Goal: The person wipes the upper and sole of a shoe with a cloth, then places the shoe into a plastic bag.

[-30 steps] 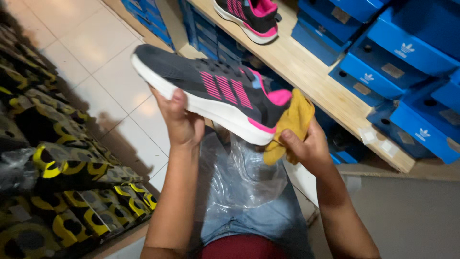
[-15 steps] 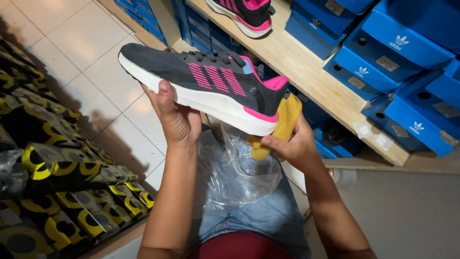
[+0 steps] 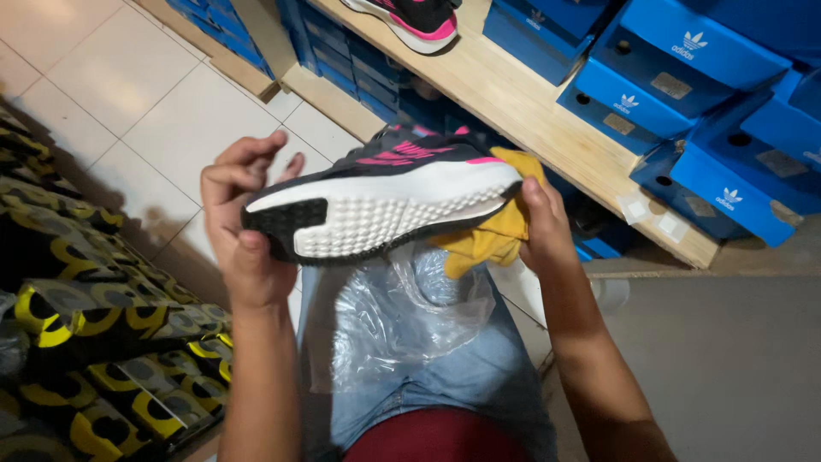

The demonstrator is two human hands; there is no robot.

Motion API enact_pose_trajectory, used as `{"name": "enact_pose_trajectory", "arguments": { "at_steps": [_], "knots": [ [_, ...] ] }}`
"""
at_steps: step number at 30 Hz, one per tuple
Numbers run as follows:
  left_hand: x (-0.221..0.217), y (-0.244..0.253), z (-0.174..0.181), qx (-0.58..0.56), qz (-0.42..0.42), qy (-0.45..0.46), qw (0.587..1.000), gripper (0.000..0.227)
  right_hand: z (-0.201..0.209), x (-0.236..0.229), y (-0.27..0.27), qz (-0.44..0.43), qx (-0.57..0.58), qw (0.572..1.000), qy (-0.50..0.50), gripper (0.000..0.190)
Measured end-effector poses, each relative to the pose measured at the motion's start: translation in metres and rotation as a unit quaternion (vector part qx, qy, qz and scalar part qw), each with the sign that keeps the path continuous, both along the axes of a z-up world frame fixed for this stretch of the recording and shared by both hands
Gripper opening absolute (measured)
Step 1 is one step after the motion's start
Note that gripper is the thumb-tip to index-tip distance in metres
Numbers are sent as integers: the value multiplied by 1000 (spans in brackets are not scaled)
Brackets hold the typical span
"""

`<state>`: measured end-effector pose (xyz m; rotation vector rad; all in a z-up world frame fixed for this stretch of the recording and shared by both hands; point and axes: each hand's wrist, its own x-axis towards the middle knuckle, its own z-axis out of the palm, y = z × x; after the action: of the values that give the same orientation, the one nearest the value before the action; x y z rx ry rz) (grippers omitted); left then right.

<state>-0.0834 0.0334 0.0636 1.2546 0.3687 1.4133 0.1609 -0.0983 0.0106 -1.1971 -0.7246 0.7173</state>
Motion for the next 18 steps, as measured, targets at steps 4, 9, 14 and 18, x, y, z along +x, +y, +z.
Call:
{"name": "enact_pose_trajectory", "arguments": {
  "at_steps": [4,9,14,18],
  "knots": [
    [7,-18,-2,19,-90,0,996,88,-29,10,19,-48,-66,997,4,42],
    [18,-24,-34,-85,-43,-143,985,43,-42,25,28,-36,-128,987,-91,41],
    [26,-29,-51,-183,45,-196,962,34,-30,39,7,-108,-216,938,-249,38],
    [37,-41,-73,-191,138,-118,965,38,-18,22,-15,-122,-131,755,-631,26]
  ]
}}
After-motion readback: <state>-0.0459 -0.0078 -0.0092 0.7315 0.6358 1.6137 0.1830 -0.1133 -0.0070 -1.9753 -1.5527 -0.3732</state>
